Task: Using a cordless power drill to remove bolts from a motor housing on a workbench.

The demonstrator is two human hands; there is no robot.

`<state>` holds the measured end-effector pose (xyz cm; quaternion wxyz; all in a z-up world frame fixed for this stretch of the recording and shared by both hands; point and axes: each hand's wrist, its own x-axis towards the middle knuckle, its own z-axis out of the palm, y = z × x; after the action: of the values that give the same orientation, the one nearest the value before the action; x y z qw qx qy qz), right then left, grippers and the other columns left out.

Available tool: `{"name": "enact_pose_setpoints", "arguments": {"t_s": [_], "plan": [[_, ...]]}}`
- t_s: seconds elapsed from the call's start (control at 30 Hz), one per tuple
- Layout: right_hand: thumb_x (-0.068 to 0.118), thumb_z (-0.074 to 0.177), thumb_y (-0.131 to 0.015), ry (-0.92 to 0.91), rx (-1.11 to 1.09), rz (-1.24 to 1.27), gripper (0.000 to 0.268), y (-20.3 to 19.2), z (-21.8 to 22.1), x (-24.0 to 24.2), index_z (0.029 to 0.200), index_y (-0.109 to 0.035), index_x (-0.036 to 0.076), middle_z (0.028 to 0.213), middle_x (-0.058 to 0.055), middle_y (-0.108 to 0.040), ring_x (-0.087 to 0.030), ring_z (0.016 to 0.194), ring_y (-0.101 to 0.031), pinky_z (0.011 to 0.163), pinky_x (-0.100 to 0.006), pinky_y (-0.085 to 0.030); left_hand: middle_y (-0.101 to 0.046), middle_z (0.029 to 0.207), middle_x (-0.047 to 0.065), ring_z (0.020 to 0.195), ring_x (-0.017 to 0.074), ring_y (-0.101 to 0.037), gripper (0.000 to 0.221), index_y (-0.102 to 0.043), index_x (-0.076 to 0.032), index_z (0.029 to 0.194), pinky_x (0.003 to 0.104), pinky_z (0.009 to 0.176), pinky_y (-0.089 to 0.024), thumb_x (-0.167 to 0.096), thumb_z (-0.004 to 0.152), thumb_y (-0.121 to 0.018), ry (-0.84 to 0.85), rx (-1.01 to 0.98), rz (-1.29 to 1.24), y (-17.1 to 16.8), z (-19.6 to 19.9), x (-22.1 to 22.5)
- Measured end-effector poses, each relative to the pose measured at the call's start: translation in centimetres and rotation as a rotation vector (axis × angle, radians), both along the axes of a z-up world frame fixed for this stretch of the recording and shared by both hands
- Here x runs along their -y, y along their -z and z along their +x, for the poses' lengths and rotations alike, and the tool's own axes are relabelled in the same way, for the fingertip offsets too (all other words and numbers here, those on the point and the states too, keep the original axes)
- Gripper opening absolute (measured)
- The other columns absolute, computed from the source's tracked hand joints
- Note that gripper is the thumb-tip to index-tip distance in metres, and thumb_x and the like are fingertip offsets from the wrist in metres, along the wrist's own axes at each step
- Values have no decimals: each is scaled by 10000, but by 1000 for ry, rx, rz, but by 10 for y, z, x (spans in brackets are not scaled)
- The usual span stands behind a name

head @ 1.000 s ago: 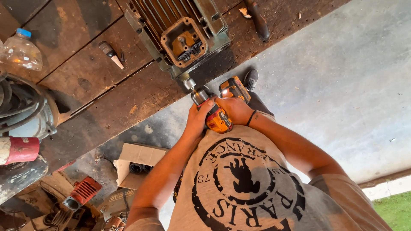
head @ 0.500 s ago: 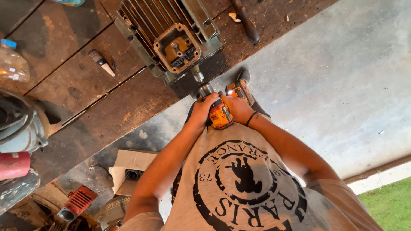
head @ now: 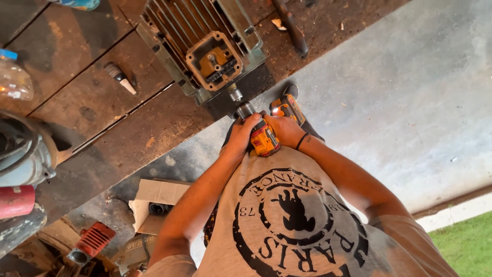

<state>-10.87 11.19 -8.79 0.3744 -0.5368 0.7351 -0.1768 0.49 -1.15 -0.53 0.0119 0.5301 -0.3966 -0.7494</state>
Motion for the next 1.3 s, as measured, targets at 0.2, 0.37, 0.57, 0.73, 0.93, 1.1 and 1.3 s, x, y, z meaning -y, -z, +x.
{"name": "enact_pose_setpoints", "arguments": {"t_s": [0.2,0.37,0.57,0.73,0.93,1.1,1.3], "plan": [[57,953,-572,-80,24,-1,192,6,0,4,1125,-527,130,829,-78,-684,-356,876,-709,813,-459,-566,-670,1158,222,1156,288,-616,693,-658,8,1220,443,1011,-464,-530,808,-804,58,44,-30,-5,13,1],[78,959,-588,-118,-53,11,205,10,1,1,1158,-548,107,851,-78,-696,-336,892,-715,825,-446,-567,-675,1179,216,1186,286,-612,708,-654,-1,1226,440,1035,-457,-555,809,-798,62,53,-17,-10,9,2],[49,947,-593,-14,-33,19,143,-3,-11,-3,1076,-565,104,793,-75,-672,-360,830,-696,779,-454,-559,-659,1230,238,1248,315,-596,791,-614,6,1285,437,1069,-439,-596,796,-768,132,51,16,-24,-13,4],[99,955,-589,32,-53,46,89,-6,-22,-10,1026,-548,133,785,-46,-656,-333,840,-697,776,-451,-561,-676,1206,238,1215,304,-614,709,-653,22,1255,433,1030,-464,-522,815,-768,129,-13,7,-31,-29,0],[92,985,-572,65,-129,-9,75,-60,-36,3,1047,-559,132,762,-22,-657,-286,786,-702,748,-401,-566,-698,1210,224,1194,294,-638,677,-660,47,1252,417,1032,-473,-474,831,-756,102,-74,63,-44,-43,2],[136,1000,-568,54,-186,-34,85,-28,-44,-13,929,-523,142,714,-19,-602,-292,749,-673,711,-392,-551,-692,1215,235,1198,300,-634,661,-655,60,1252,426,1027,-478,-449,841,-752,75,-120,71,-44,-49,-1],[154,1011,-540,54,-218,-83,102,-62,-54,-6,917,-500,159,692,-16,-572,-283,730,-663,692,-386,-544,-684,1172,248,1185,301,-620,672,-641,72,1247,450,1050,-459,-453,844,-763,58,-146,53,-48,-57,-6]]}}
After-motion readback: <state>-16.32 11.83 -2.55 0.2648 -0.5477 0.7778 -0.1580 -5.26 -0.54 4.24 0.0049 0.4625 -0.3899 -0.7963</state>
